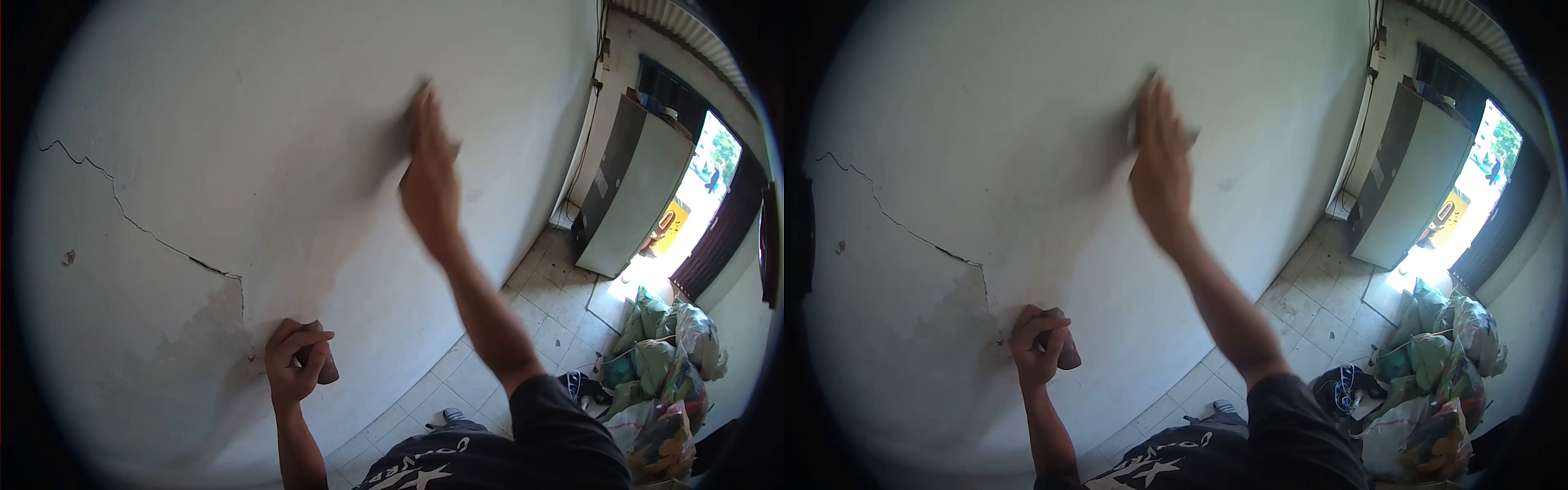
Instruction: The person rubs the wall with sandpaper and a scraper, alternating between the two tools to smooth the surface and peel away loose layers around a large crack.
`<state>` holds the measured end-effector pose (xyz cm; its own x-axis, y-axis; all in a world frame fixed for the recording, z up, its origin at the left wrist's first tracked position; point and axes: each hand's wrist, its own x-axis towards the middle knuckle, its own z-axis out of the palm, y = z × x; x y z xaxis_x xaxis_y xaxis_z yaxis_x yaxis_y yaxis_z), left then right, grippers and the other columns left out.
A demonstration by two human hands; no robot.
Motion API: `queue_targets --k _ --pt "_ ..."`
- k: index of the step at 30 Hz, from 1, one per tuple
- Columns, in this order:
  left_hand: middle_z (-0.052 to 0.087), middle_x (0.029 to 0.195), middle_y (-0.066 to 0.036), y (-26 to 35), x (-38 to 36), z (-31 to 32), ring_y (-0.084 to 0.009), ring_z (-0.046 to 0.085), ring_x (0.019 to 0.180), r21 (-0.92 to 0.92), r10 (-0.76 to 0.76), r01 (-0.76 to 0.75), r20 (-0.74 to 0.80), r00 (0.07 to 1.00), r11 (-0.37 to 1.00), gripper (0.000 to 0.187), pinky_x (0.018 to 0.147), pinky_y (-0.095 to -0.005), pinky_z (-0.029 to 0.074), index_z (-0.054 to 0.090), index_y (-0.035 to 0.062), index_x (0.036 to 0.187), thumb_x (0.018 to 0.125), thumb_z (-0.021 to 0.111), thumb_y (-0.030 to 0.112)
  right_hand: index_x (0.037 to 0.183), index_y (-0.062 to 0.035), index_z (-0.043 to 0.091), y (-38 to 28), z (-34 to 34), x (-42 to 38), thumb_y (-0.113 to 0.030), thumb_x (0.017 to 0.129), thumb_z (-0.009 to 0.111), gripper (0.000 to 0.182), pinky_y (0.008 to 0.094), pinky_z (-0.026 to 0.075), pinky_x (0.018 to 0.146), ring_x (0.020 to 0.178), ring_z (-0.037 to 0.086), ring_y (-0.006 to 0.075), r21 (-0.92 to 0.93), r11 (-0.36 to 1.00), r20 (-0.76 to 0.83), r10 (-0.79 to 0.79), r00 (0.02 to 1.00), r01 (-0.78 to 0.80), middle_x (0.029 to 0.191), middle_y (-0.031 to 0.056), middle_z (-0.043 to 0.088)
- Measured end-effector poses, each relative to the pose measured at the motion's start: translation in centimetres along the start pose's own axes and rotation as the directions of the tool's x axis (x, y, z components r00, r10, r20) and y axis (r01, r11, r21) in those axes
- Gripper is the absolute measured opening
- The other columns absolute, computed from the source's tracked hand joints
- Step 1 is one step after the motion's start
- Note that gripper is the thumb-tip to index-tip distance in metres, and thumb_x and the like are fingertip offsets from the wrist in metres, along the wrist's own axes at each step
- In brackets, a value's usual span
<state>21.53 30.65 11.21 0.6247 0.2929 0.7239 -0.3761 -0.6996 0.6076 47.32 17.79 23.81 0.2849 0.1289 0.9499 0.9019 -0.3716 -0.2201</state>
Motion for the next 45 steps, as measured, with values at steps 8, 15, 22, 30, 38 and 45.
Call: queue_targets --k 8,15,22,30,38,45 --pt "0.060 0.083 -0.005 -0.2 0.0 0.0 -0.0127 0.057 0.069 -0.008 0.057 -0.057 0.010 0.998 0.998 0.013 0.058 -0.0254 0.044 0.078 0.0061 0.094 0.081 0.075 0.004 0.159 -0.0165 0.031 2.2 -1.7 0.3 0.024 0.085 0.036 0.084 0.0486 0.020 0.125 0.153 0.022 0.0313 0.162 0.984 0.081 0.065 0.995 -0.077 0.164 0.0120 0.027" --pt "0.059 0.080 -0.006 -0.4 0.0 -0.3 -0.0153 0.056 0.071 -0.020 0.081 -0.081 0.011 0.997 0.997 0.012 0.063 -0.0281 0.043 0.076 0.0031 0.092 0.081 0.074 0.010 0.157 -0.0079 0.032 -0.9 2.0 -12.7 0.022 0.079 0.043 0.084 0.0500 0.020 0.125 0.153 0.022 0.0350 0.172 0.983 0.210 0.027 0.977 -0.065 0.164 0.0175 0.026" --pt "0.059 0.081 -0.008 1.4 -0.7 -0.5 -0.0178 0.056 0.078 -0.087 -0.052 0.060 0.087 0.995 0.994 0.014 0.071 -0.0293 0.044 0.072 0.0006 0.090 0.082 0.062 0.007 0.142 -0.0076 0.053 5.4 -2.1 -50.7 0.000 0.080 0.052 0.062 0.0441 0.049 0.104 0.116 0.063 0.0396 -0.350 0.684 0.936 0.231 -0.265 -0.640 0.135 0.0201 0.062" --pt "0.063 0.086 -0.009 3.2 -9.3 -2.0 -0.0183 0.057 0.081 -0.044 -0.207 0.216 0.153 0.966 0.975 0.015 0.075 -0.0296 0.045 0.069 -0.0010 0.088 0.079 0.059 0.004 0.134 0.0033 0.050 4.2 -7.2 -50.6 -0.004 0.098 0.056 0.038 0.0469 0.049 0.103 0.120 0.059 0.0292 0.204 -0.745 0.866 0.440 -0.238 -0.635 0.128 0.0150 0.058" --pt "0.064 0.081 -0.008 6.0 -17.4 -5.0 -0.0181 0.057 0.082 -0.010 -0.440 0.440 0.020 0.898 0.898 0.014 0.078 -0.0307 0.045 0.071 -0.0004 0.085 0.077 0.060 0.005 0.133 0.0049 0.053 4.9 -7.4 -3.5 -0.026 0.107 0.046 0.041 0.0487 0.049 0.087 0.109 0.060 0.0505 0.474 0.709 0.112 0.539 0.835 -0.522 0.115 0.0343 0.064" --pt "0.060 0.084 -0.008 7.7 -22.9 -5.9 -0.0175 0.058 0.082 -0.113 -0.602 0.591 -0.121 0.789 0.798 0.015 0.077 -0.0290 0.044 0.070 -0.0019 0.086 0.076 0.059 0.001 0.154 -0.0035 0.036 -11.9 10.3 -27.5 0.004 0.089 0.049 0.067 0.0562 0.025 0.123 0.146 0.039 0.0281 0.116 0.965 0.333 -0.261 0.906 0.236 0.158 0.0122 0.040"
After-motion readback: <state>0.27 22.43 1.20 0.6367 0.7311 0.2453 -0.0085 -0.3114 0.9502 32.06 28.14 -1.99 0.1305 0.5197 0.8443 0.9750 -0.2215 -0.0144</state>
